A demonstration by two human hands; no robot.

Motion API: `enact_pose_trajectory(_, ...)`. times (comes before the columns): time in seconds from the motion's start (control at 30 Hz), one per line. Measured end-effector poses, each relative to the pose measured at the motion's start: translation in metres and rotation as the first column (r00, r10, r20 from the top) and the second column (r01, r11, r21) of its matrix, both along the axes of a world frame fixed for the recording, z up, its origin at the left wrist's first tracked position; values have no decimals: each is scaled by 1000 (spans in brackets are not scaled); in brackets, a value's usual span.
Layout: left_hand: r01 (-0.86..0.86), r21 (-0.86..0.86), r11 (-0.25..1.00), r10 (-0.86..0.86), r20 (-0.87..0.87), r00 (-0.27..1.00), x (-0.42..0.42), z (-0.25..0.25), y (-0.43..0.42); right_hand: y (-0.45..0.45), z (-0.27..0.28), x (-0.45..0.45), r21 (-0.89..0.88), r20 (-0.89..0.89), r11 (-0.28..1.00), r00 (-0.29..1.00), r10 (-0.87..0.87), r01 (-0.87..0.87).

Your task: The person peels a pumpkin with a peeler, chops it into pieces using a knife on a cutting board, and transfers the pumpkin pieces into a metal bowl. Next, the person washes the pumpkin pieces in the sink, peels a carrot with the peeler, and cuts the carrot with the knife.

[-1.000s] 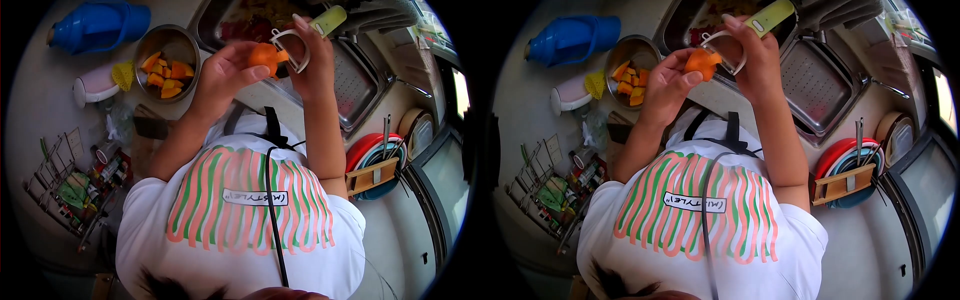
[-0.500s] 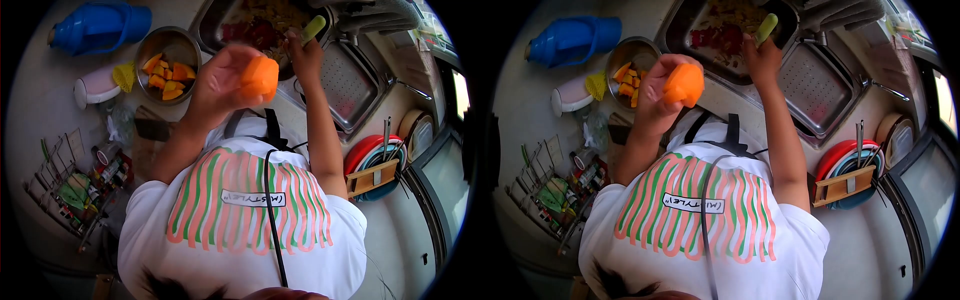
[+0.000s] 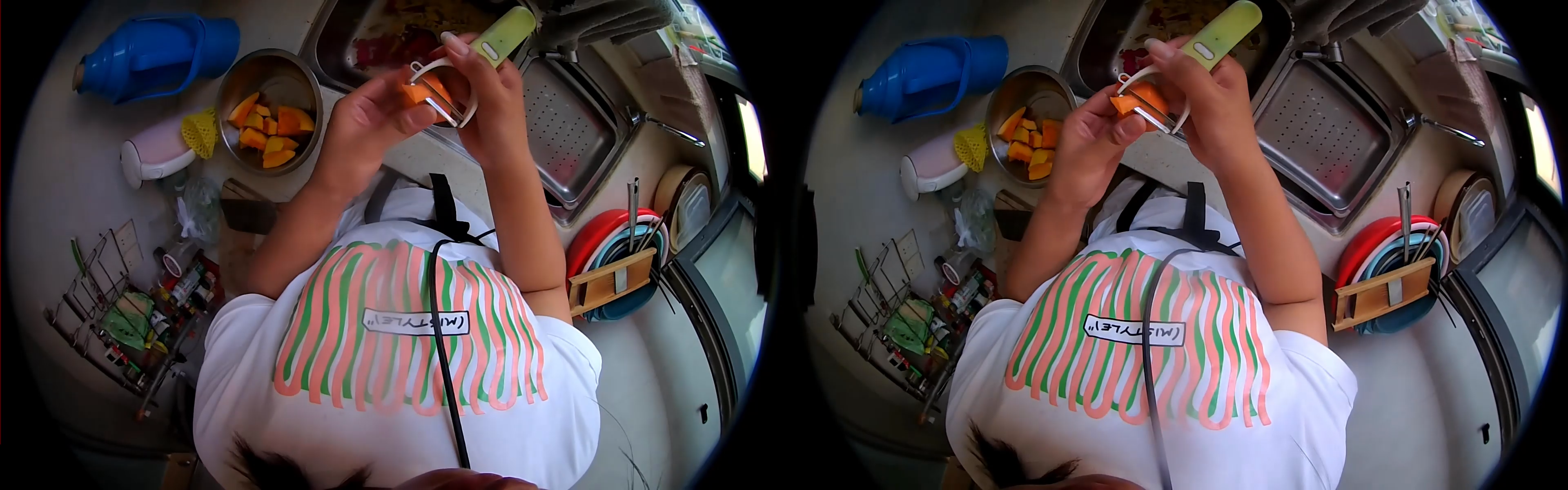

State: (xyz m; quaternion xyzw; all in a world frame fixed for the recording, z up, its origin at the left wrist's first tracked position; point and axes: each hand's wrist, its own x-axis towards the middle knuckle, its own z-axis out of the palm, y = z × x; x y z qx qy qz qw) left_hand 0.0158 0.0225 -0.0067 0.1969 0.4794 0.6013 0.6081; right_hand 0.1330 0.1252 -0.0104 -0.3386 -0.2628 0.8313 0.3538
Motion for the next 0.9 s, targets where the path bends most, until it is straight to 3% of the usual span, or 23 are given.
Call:
enact_pose_trajectory(0.17,2,42,999,-2,4,1000,-1,-5,0,-5,7,-8,-180,6,982,998,-57,57)
enact_pose_trajectory(0.47,37,17,999,-37,-15,999,-2,0,0,1,1,2,-173,-13,982,997,76,-77)
enact_pose_trajectory(0.57,31,3,1000,-31,6,999,-1,1,0,0,5,6,7,66,999,997,42,-43)
enact_pose_trajectory(0.7,59,43,997,-59,-11,998,1,-1,0,4,0,8,-147,-16,988,999,40,-42)
enact_pose_trajectory(0.8,51,22,998,-51,-7,999,3,-3,0,2,1,6,-82,64,997,998,19,-14)
enact_pose_trajectory(0.9,38,29,999,-37,-39,999,4,-1,-1,1,-1,6,-90,37,996,999,16,-13)
